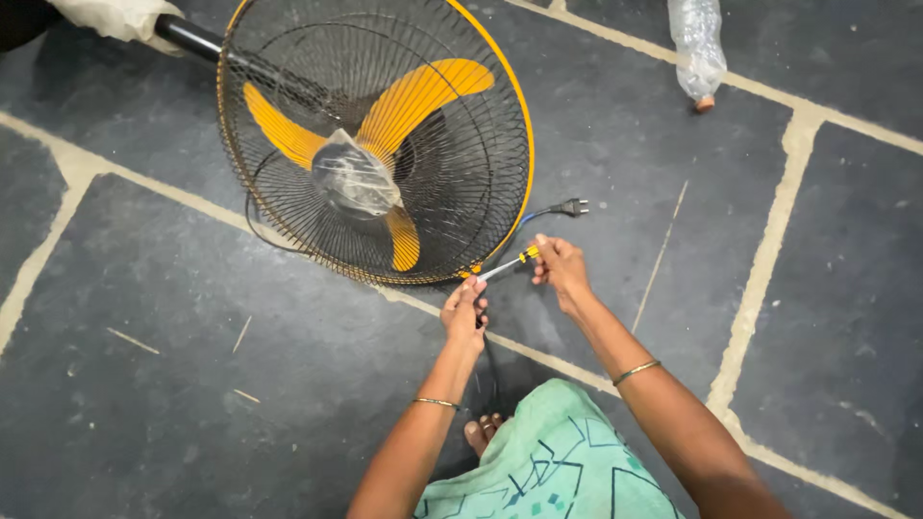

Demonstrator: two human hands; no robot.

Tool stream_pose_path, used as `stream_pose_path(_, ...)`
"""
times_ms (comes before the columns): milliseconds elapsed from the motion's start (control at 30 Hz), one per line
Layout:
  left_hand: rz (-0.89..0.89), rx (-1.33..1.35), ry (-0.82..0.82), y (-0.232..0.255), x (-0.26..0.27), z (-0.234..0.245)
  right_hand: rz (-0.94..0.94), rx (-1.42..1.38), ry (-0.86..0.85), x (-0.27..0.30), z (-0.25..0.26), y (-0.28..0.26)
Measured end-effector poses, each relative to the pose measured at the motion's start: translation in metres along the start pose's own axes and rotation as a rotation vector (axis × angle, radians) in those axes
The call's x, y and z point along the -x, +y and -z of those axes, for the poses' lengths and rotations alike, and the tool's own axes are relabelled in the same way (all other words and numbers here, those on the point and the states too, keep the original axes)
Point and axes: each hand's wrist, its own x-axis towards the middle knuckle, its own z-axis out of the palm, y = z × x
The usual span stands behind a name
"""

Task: The person assembles a standing fan by attaching the head to the pole and securing it with a screwdriver. They then attach the front grill and tighten the screws to complete the assembly.

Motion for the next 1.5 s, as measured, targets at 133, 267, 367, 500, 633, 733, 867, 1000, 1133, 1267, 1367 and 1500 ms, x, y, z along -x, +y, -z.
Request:
stream_pose_path(133,0.01,0.026,0.012,0.006,0.005,-0.004,0.053,0.01,-0.073,0.003,0.016,-0.001)
stream_pose_path(267,0.021,0.095,0.01,0.01,0.007,-0.005,0.113,0.126,-0.174,0.004,0.025,-0.004)
stream_pose_path(367,0.039,0.152,-0.003,0.013,0.002,-0.003,0.163,0.155,-0.19,0.0,0.028,-0.007)
stream_pose_path(500,0.078,0.18,-0.029,0.011,-0.001,0.003,0.226,0.161,-0.23,-0.002,0.024,-0.004)
stream_pose_path(633,0.082,0.255,-0.064,0.009,-0.004,0.006,0.271,0.189,-0.246,-0.001,0.016,-0.001)
stream_pose_path(733,0.058,0.251,-0.074,0.007,-0.005,0.009,0.313,0.136,-0.253,-0.001,0.016,-0.001)
stream_pose_path(867,0.073,0.271,-0.1,0.007,-0.003,0.011,0.328,0.147,-0.255,-0.005,0.02,-0.004)
stream_pose_path(1000,0.071,0.289,-0.128,0.008,0.003,0.008,0.345,0.247,-0.219,-0.003,0.014,-0.008)
stream_pose_path(1133,0.069,0.32,-0.184,0.01,0.008,0.011,0.336,0.27,-0.219,-0.001,0.01,-0.011)
stream_pose_path(1267,0.073,0.347,-0.22,0.009,0.006,0.011,0.279,0.333,-0.31,-0.002,0.019,-0.023)
stream_pose_path(1367,0.072,0.334,-0.245,0.008,0.002,0.017,0.242,0.477,-0.384,-0.002,0.023,-0.032)
stream_pose_path(1500,0.092,0.368,-0.296,0.006,-0.002,0.015,0.227,0.602,-0.362,0.006,0.023,-0.041)
